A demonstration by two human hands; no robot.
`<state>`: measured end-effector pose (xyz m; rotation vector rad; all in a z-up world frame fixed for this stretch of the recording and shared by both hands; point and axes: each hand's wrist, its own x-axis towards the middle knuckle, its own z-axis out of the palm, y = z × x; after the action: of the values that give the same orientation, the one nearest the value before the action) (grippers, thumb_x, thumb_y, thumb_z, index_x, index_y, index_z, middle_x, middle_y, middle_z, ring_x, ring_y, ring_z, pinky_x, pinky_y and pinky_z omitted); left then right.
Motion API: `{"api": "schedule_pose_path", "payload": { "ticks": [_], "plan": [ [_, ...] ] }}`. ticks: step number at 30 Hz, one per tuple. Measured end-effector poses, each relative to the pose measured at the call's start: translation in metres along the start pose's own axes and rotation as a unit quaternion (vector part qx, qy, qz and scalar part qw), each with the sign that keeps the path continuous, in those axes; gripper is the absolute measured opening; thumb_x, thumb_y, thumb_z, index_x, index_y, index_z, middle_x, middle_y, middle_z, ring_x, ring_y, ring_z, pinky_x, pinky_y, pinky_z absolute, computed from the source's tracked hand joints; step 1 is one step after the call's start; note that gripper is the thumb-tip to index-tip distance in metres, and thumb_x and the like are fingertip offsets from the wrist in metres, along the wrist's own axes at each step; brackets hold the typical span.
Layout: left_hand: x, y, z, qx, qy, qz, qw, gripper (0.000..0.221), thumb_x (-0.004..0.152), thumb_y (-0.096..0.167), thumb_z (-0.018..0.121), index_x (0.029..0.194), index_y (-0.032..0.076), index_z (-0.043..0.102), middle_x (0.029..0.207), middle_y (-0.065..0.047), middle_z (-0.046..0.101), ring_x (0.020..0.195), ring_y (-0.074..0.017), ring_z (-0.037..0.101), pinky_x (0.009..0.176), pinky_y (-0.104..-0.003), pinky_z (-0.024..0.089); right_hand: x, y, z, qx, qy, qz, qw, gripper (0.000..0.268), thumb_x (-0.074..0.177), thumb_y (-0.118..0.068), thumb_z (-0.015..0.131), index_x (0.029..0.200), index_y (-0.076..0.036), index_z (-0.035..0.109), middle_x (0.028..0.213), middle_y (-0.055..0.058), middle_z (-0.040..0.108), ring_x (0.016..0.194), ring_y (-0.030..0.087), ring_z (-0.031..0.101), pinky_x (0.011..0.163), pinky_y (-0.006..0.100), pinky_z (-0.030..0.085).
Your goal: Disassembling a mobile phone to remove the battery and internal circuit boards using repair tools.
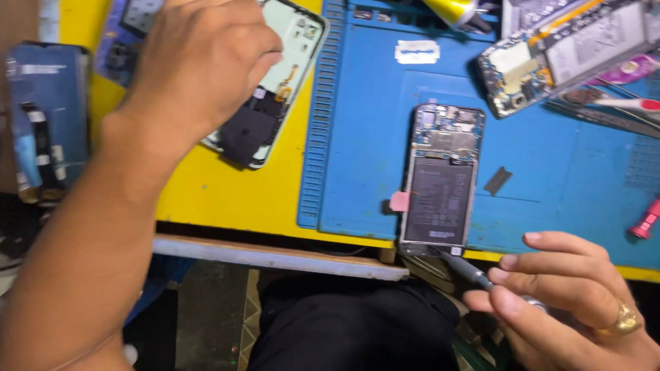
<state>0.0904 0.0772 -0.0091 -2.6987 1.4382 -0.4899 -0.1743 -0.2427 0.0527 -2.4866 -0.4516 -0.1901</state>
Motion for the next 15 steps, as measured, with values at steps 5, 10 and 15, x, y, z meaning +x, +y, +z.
{"api": "schedule_pose_path", "payload": {
  "ticks": [5,10,15],
  "plan": [
    [0.005,0.014,-0.001,0.150,-0.131,-0.024,0.980,0.015,0.113,0.042,0.069,0.109,0.030,0.076,0.096,0.010,0.075,0.085,-0.0124,0.075,0.071,-0.032,0.063,0.007,-0.011,0.006,0.046,0.059,0.034,0.997,0.018,0.099,-0.002,0.049,0.115,-0.003,0.058,0.113,0.018,0.073,0.111,0.034,0.076,0.112,0.053,0.065],
    [0.010,0.047,-0.010,-0.052,-0.081,-0.063,0.993,0.023,0.125,0.025,0.054,0.105,0.014,0.058,0.098,-0.008,0.060,0.090,-0.0280,0.059,0.094,-0.046,0.045,0.006,0.005,0.005,0.061,0.043,-0.048,0.996,0.024,0.088,-0.008,0.075,0.108,-0.007,0.062,0.108,0.015,0.072,0.105,0.031,0.074,0.106,0.054,0.065],
    [0.022,0.129,-0.020,-0.392,-0.009,0.055,0.918,0.017,0.093,0.020,0.078,0.086,0.011,0.066,0.090,-0.006,0.064,0.082,-0.0255,0.057,0.077,-0.045,0.039,0.007,0.001,0.011,0.084,0.055,-0.022,0.995,0.019,0.090,-0.005,0.069,0.108,-0.006,0.061,0.104,0.016,0.073,0.094,0.028,0.078,0.095,0.045,0.065]
  ]
}}
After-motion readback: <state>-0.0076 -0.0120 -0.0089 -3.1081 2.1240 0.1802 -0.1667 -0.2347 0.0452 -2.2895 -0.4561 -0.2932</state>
